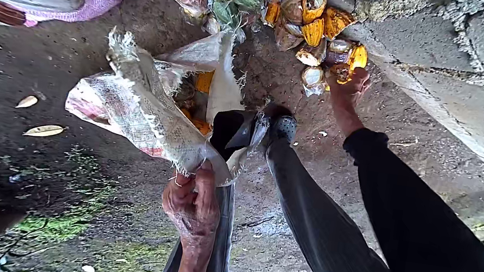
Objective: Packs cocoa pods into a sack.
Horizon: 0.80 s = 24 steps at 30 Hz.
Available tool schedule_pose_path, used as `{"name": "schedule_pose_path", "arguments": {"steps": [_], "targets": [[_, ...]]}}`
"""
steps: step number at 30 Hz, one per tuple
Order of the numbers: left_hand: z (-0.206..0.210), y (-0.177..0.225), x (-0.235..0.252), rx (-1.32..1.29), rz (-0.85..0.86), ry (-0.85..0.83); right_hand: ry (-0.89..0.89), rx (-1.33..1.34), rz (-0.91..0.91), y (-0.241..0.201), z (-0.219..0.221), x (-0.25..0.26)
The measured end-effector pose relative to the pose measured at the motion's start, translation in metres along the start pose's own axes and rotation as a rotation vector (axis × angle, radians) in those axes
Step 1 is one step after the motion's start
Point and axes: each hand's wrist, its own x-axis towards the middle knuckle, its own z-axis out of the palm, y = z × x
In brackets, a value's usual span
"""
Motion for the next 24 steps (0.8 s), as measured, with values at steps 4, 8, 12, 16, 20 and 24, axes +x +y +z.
{"name": "schedule_pose_path", "arguments": {"steps": [4, 8, 12, 16, 20, 24], "targets": [[0.002, 0.000, -0.002, -0.013, -0.005, -0.021, -0.104, -0.109, 0.147, 0.019, 0.013, 0.032], [0.001, -0.002, -0.002, -0.023, -0.008, -0.041, -0.130, -0.152, 0.106, 0.022, 0.022, 0.043], [0.004, -0.002, -0.002, -0.035, -0.013, -0.035, -0.086, -0.098, 0.077, 0.022, 0.008, 0.035], [0.005, -0.003, -0.003, -0.030, -0.017, -0.036, -0.093, 0.082, 0.019, 0.000, -0.026, 0.009], [0.006, -0.001, -0.004, -0.017, -0.016, -0.047, -0.242, 0.430, -0.108, -0.053, -0.041, -0.050], [0.008, -0.002, -0.005, -0.011, -0.004, -0.046, -0.517, 0.588, -0.336, -0.106, -0.015, -0.123]]}}
